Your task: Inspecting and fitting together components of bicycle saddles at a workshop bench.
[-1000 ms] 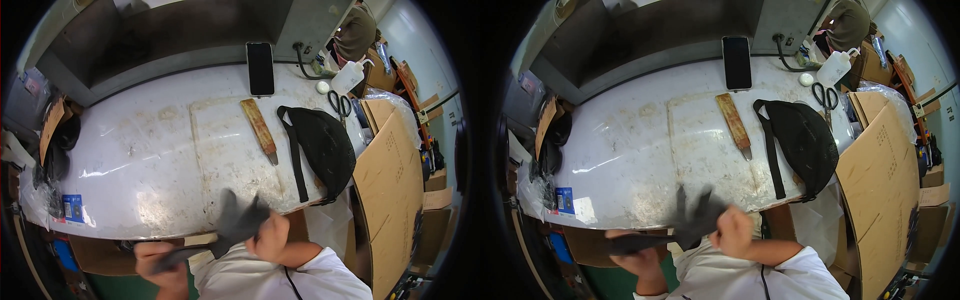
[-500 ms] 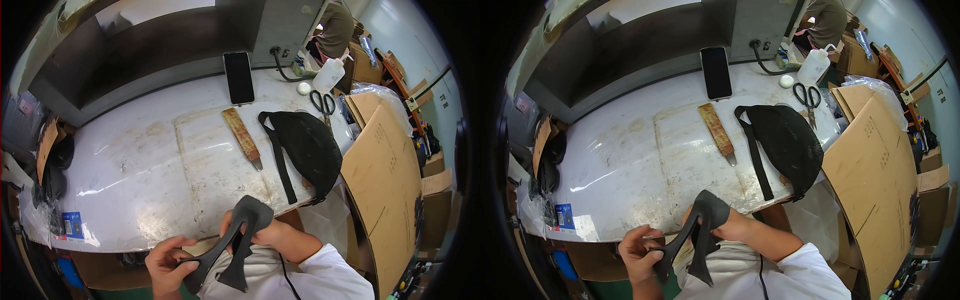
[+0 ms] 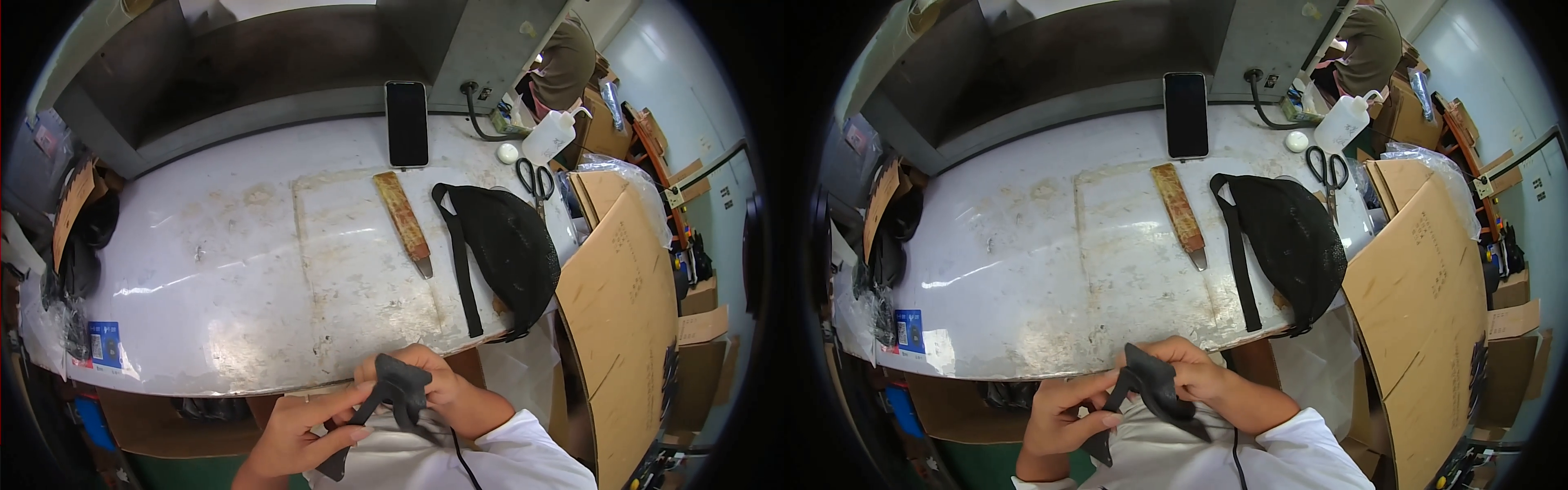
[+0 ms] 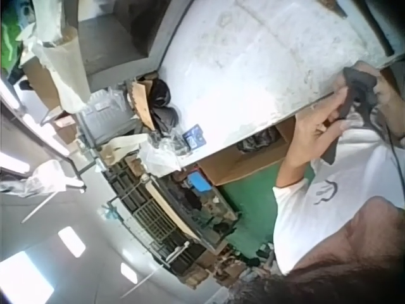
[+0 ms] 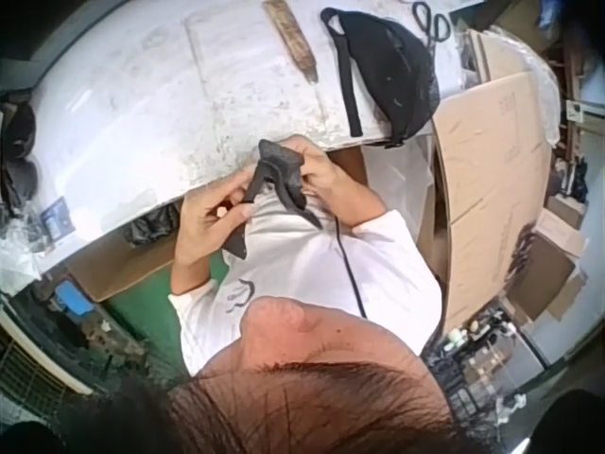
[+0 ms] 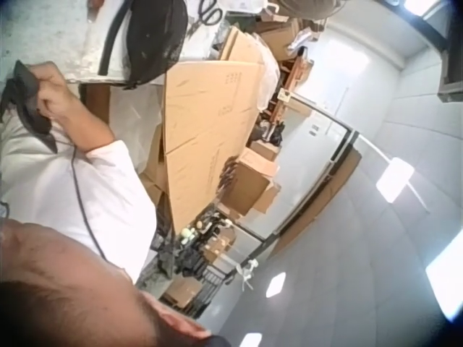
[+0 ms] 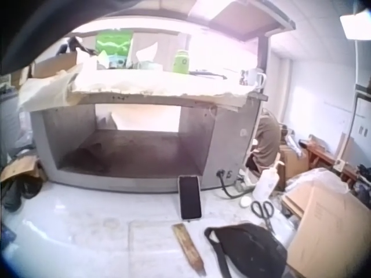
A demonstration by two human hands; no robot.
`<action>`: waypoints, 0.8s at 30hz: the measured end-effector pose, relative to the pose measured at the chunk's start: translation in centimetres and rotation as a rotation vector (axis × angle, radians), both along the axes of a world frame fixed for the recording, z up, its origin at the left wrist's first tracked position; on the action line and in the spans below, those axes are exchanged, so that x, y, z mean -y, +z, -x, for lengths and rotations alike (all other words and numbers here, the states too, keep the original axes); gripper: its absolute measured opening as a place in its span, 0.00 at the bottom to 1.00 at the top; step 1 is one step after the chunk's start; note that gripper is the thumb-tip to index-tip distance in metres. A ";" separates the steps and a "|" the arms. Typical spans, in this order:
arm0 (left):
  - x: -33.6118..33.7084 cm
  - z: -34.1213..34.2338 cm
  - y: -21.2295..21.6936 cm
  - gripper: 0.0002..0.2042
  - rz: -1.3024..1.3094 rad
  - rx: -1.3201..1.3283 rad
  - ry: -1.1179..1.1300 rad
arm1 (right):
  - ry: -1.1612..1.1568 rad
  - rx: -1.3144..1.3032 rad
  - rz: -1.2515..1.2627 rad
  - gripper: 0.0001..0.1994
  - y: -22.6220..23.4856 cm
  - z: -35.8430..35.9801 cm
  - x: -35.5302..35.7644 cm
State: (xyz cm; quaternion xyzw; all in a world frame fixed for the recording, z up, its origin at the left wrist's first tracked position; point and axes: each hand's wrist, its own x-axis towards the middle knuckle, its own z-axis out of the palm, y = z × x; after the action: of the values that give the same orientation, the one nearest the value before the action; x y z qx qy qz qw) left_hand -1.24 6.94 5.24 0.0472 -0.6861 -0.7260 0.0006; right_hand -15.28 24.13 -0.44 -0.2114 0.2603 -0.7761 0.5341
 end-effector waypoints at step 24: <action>0.2 -0.1 0.4 0.21 0.147 -0.021 -0.076 | 0.005 -0.304 -0.014 0.07 -2.4 0.2 0.2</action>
State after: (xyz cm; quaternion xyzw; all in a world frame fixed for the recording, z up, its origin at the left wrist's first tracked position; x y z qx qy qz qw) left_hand -1.16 6.77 5.67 0.0133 -0.7388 -0.6736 -0.0165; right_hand -15.51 23.91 -2.84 -0.3235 0.3429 -0.7320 0.4918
